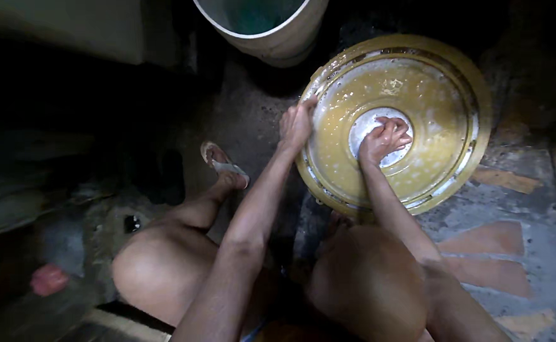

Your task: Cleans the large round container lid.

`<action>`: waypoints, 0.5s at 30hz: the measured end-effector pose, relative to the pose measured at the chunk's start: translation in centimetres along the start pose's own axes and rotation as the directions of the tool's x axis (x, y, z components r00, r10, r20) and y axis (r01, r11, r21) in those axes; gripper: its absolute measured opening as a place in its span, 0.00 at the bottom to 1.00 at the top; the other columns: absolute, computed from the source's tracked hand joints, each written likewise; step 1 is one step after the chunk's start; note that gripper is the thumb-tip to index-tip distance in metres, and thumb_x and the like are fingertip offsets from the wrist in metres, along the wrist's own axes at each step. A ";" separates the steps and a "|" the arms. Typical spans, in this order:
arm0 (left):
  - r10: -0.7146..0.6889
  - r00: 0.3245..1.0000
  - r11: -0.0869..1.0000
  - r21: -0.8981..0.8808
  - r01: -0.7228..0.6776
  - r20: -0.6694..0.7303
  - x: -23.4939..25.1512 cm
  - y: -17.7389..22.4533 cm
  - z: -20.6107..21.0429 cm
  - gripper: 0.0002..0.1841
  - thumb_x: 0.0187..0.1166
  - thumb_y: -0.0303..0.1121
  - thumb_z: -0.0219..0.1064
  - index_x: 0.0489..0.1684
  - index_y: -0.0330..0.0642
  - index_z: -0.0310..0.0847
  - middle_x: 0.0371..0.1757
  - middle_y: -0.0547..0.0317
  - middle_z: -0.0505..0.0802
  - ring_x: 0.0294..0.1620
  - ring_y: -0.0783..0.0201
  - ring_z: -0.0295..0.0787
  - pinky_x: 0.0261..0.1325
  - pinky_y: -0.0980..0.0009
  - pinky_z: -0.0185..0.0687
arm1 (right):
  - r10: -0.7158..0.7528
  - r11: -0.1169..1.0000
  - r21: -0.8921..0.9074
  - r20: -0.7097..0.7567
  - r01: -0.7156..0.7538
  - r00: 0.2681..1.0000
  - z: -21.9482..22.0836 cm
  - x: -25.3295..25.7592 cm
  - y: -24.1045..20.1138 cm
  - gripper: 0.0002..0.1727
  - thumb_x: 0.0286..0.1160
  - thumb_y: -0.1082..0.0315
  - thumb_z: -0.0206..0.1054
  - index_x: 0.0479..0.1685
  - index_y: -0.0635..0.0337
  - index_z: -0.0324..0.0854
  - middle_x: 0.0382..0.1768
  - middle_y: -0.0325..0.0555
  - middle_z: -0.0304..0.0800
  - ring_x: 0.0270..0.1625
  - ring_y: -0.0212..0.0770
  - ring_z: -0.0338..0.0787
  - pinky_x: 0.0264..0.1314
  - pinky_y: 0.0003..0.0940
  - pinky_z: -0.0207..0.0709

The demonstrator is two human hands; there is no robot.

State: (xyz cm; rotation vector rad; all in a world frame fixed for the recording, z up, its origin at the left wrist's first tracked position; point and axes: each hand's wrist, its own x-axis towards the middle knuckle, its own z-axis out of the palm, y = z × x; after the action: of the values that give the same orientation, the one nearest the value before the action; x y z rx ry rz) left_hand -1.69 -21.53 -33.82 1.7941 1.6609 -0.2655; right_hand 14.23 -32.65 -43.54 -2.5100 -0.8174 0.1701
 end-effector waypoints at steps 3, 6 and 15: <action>0.102 0.995 0.995 0.024 -0.101 -0.012 3.3 3.0 -0.7 0.21 0.93 0.39 0.50 0.81 0.64 0.78 0.65 0.47 0.92 0.66 0.40 0.89 0.65 0.40 0.80 | -0.114 0.992 -0.031 0.135 0.119 0.984 -1.5 0.3 1.3 0.19 0.82 0.61 0.55 0.64 0.51 0.86 0.72 0.65 0.76 0.70 0.73 0.72 0.68 0.69 0.61; 0.174 0.985 0.982 0.071 -0.174 0.008 5.3 4.5 -1.4 0.21 0.93 0.38 0.51 0.80 0.65 0.79 0.69 0.49 0.91 0.68 0.41 0.88 0.66 0.39 0.79 | -0.287 0.936 -0.091 0.364 0.340 0.886 -3.5 0.7 3.2 0.36 0.82 0.36 0.55 0.79 0.52 0.73 0.87 0.65 0.59 0.87 0.76 0.55 0.78 0.80 0.50; 0.071 0.992 0.995 -0.067 -0.078 -0.101 -5.3 -3.4 0.9 0.21 0.93 0.41 0.54 0.82 0.57 0.77 0.57 0.39 0.93 0.53 0.34 0.91 0.50 0.35 0.83 | -0.496 0.825 0.023 0.507 0.564 0.705 -4.0 1.6 3.9 0.51 0.71 0.29 0.63 0.93 0.47 0.59 0.95 0.65 0.36 0.94 0.77 0.30 0.86 0.83 0.30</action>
State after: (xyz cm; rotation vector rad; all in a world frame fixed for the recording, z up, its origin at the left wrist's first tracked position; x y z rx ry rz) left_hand -5.57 -26.46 -32.66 1.8374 1.6453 -0.0846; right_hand 18.65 -36.12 -41.95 -2.2419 -1.7885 0.5904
